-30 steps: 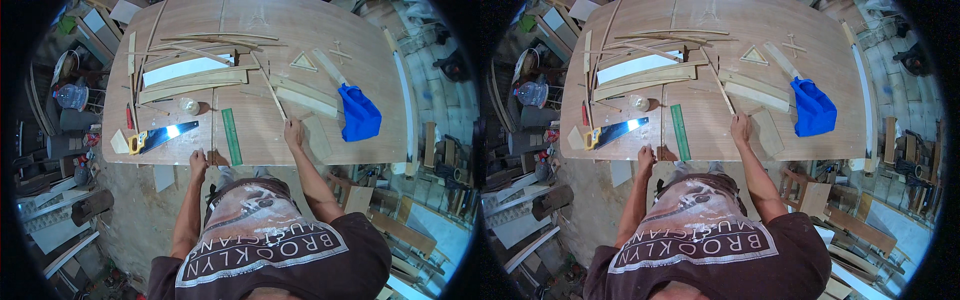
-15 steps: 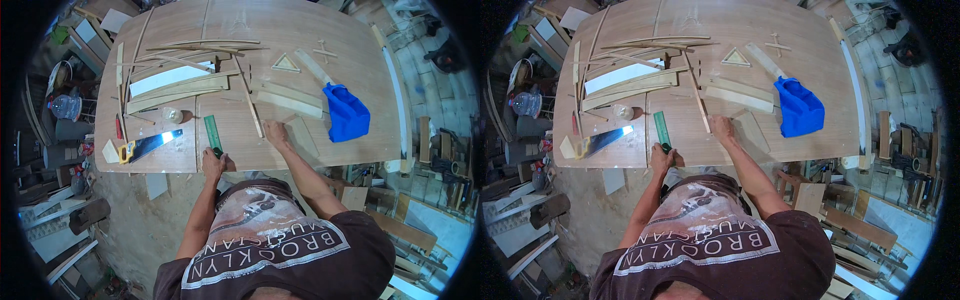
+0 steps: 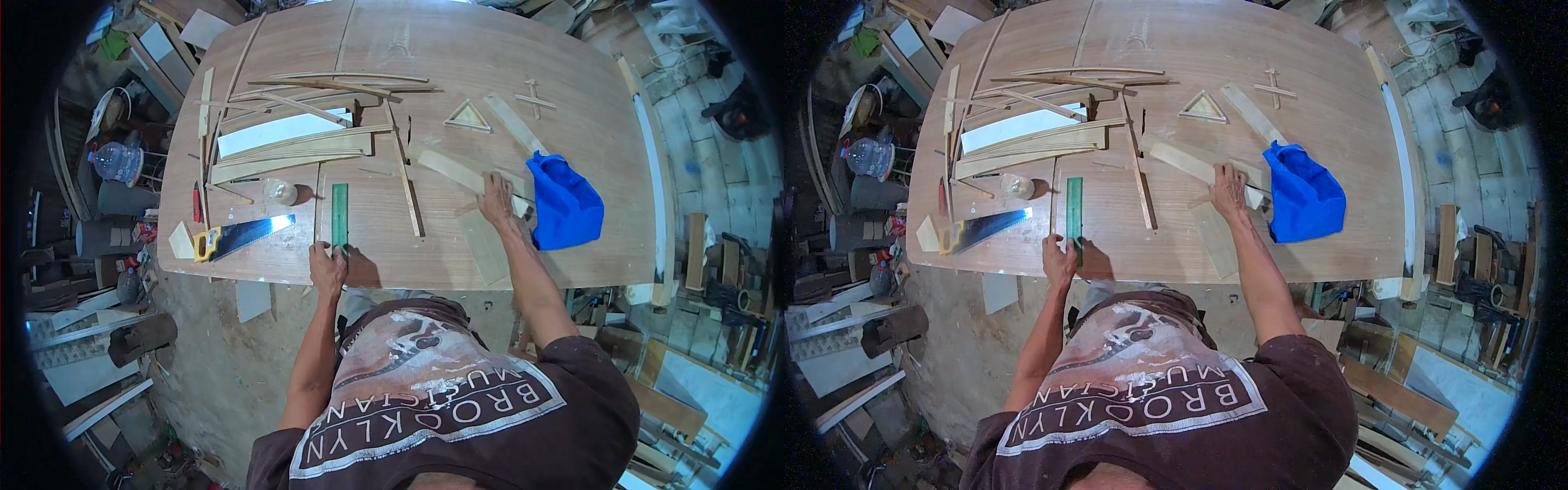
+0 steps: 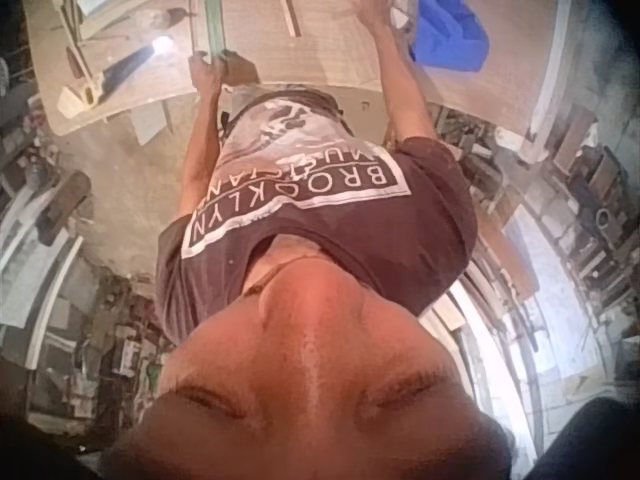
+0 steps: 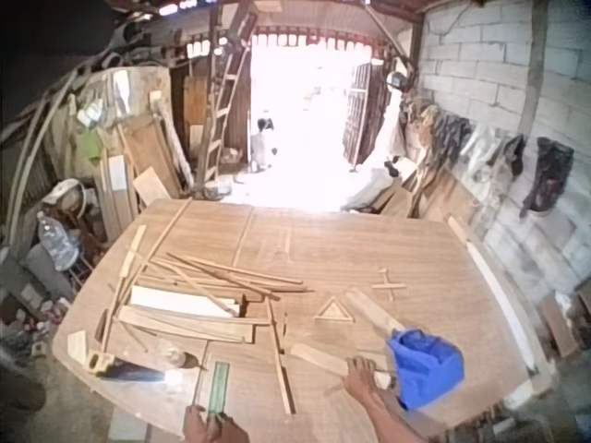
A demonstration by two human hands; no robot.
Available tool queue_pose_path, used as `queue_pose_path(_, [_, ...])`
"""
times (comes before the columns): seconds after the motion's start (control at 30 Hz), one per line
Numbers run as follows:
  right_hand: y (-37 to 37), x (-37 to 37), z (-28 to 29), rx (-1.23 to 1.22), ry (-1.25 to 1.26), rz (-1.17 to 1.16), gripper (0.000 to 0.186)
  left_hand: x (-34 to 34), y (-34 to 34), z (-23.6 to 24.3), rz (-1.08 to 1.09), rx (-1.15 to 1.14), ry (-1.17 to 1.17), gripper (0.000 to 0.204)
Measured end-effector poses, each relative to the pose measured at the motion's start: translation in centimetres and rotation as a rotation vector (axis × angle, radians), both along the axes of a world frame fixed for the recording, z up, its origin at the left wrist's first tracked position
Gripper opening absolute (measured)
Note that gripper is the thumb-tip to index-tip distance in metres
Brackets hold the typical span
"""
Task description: The person assembles wooden strips and a triangle piece by hand on a workbench.
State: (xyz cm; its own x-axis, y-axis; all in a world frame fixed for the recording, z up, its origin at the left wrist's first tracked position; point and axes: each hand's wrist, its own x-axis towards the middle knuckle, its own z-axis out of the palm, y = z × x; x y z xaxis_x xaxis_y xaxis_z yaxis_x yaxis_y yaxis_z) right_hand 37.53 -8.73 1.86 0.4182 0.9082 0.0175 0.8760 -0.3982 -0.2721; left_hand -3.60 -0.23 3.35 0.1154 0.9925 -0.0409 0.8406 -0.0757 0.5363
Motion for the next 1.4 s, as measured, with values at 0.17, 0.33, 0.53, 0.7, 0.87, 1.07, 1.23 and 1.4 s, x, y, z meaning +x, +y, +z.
queue_pose_path(0.17, [-1.6, -5.0, 3.8, 0.160, 0.343, 0.036, 0.055, -1.8, -0.3, -0.7, 0.124, -0.437, -0.424, 0.037])
queue_pose_path(0.33, [-2.2, -15.5, 7.0, 0.077, 0.697, 0.316, 0.062, 4.5, -1.7, 1.8, 0.198, -0.869, -1.078, 0.039])
queue_pose_path(0.53, [-4.5, -15.4, 3.2, 0.217, 0.547, 0.128, 0.063, 5.9, -1.0, 0.2, 0.280, -0.896, -1.157, 0.040])
queue_pose_path(0.7, [-12.0, -10.0, 0.7, -0.016, 0.041, -0.343, 0.073, 5.4, 0.0, -2.6, 0.388, -0.865, -1.086, 0.036])
queue_pose_path(0.87, [-15.3, -7.4, 0.7, 0.006, 0.339, -0.177, 0.072, 6.7, -0.2, -3.2, 0.342, -0.923, -1.041, 0.034])
queue_pose_path(1.07, [-14.7, -8.1, 4.2, 0.603, 2.201, -0.521, 0.054, 7.2, -0.5, -6.0, 0.352, -1.010, -1.008, 0.031])
queue_pose_path(1.23, [-12.6, -10.1, 7.5, 0.588, 2.343, -0.322, 0.062, 7.7, -1.3, -4.6, 0.027, -0.984, -0.480, 0.027])
queue_pose_path(1.4, [-8.3, -12.6, 9.2, 0.365, 2.541, -0.076, 0.069, 6.4, -0.4, -1.5, -0.073, -0.781, -0.395, 0.035])
